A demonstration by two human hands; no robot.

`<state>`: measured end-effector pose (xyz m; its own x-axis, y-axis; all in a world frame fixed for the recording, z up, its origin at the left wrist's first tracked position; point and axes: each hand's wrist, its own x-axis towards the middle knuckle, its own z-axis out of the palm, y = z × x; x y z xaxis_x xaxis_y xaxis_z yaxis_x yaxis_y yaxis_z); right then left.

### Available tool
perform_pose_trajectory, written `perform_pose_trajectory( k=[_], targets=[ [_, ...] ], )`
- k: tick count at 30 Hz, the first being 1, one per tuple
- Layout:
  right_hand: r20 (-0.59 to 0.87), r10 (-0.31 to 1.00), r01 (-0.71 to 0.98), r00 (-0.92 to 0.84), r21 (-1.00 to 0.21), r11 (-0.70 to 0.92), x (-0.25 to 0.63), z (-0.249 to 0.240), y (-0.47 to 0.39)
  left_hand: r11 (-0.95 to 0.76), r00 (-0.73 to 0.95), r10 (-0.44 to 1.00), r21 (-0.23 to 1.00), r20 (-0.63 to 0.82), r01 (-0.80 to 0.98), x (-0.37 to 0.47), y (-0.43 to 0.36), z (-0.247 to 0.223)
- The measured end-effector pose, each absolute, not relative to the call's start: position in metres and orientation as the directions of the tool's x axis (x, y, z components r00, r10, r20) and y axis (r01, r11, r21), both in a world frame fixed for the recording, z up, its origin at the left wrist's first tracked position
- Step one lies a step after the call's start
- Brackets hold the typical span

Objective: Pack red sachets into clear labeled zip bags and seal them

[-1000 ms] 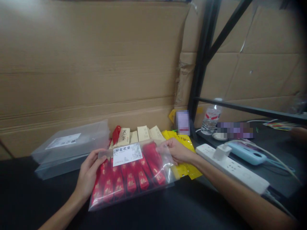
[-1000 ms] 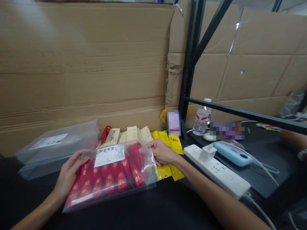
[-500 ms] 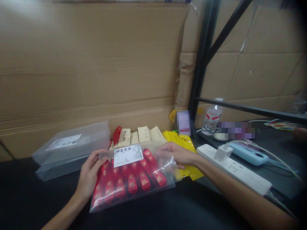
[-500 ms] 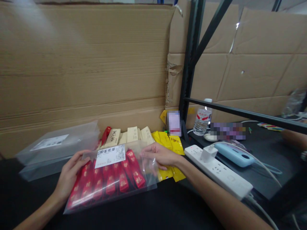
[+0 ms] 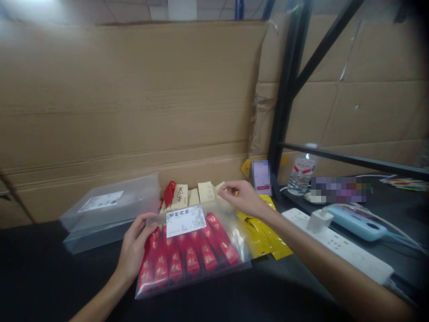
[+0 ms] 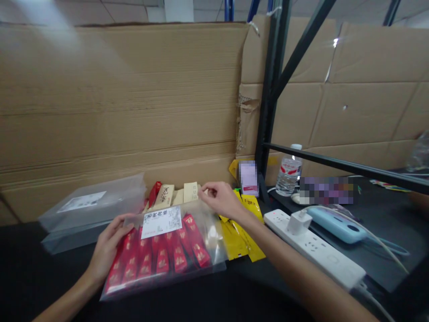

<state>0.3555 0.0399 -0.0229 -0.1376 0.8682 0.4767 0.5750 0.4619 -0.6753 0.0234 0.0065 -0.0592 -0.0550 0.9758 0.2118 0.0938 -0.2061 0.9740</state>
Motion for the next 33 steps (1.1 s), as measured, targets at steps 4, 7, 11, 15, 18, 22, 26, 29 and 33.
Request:
perform_pose_trajectory(
  k=[4, 7, 11, 15, 18, 22, 26, 29, 33],
  targets=[
    [0.625, 0.663, 0.713, -0.411, -0.233, 0.662, 0.296, 0.008, 0.051, -0.225, -0.051, 0.972, 0.97, 0.23, 0.088, 0.023, 0.008, -0.06],
    [0.529, 0.616, 0.684, -0.584, -0.087, 0.724, 0.255, 0.028, 0.064, -0.244, -0.054, 0.967, 0.965, 0.25, 0.097, 0.024, 0.008, -0.06],
    [0.4, 0.645, 0.703, -0.651, -0.002, 0.711, 0.218, 0.032, 0.085, -0.255, -0.057, 0.963, 0.96, 0.263, 0.116, 0.023, 0.008, -0.059],
    [0.505, 0.648, 0.736, -0.57, -0.036, 0.676, 0.221, 0.036, 0.099, -0.256, -0.055, 0.963, 0.959, 0.264, 0.12, 0.023, 0.007, -0.059],
    [0.661, 0.626, 0.764, -0.414, -0.122, 0.634, 0.251, 0.043, 0.098, -0.248, -0.039, 0.966, 0.962, 0.254, 0.111, 0.024, 0.006, -0.059],
    [0.735, 0.678, 0.364, 0.02, -0.637, 0.68, 0.319, 0.033, 0.082, -0.255, -0.036, 0.965, 0.961, 0.261, 0.109, 0.024, 0.007, -0.06],
    [0.457, 0.857, 0.07, 0.239, -0.888, 0.454, 0.39, -0.012, 0.059, -0.262, -0.047, 0.962, 0.959, 0.269, 0.111, 0.023, 0.007, -0.061],
    [0.412, 0.86, 0.083, 0.3, -0.91, 0.407, 0.424, -0.044, 0.045, -0.251, -0.048, 0.965, 0.962, 0.257, 0.108, 0.023, 0.007, -0.061],
    [0.33, 0.92, 0.123, 0.211, -0.943, 0.309, 0.429, -0.063, 0.038, -0.233, -0.05, 0.97, 0.967, 0.239, 0.106, 0.024, 0.006, -0.061]
  ],
)
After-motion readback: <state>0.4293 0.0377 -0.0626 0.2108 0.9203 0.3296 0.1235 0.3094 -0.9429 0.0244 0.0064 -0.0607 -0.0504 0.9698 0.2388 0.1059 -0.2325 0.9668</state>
